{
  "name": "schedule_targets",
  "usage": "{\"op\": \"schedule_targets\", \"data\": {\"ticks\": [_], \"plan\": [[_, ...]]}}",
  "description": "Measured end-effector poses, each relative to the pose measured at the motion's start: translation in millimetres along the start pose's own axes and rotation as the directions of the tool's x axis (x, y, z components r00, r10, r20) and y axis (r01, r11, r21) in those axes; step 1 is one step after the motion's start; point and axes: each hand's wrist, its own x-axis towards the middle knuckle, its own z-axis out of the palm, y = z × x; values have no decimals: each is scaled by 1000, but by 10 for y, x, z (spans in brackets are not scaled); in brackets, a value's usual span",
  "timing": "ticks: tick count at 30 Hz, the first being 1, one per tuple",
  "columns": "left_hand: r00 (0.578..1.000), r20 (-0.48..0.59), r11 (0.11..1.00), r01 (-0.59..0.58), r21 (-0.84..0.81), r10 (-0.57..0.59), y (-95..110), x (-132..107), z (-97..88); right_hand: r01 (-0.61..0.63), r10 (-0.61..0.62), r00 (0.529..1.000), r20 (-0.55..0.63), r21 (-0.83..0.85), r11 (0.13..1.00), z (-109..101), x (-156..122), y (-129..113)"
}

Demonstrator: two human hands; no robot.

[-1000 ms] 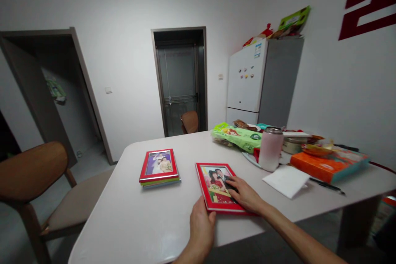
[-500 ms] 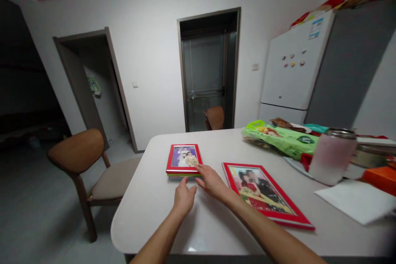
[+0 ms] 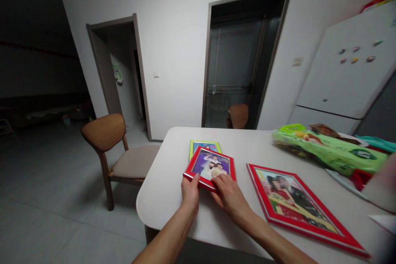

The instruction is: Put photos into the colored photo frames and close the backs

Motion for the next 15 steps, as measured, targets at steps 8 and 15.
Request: {"op": "schedule_targets", "data": {"ticks": [8, 15], "plan": [[974, 75, 976, -216, 36, 213, 560, -481, -152, -224, 312, 950, -23, 647, 729, -281, -117, -232], [679, 611, 652, -685, 326, 407, 782, -911, -262, -351, 501, 847, 174, 892, 283, -646, -325, -128]]}}
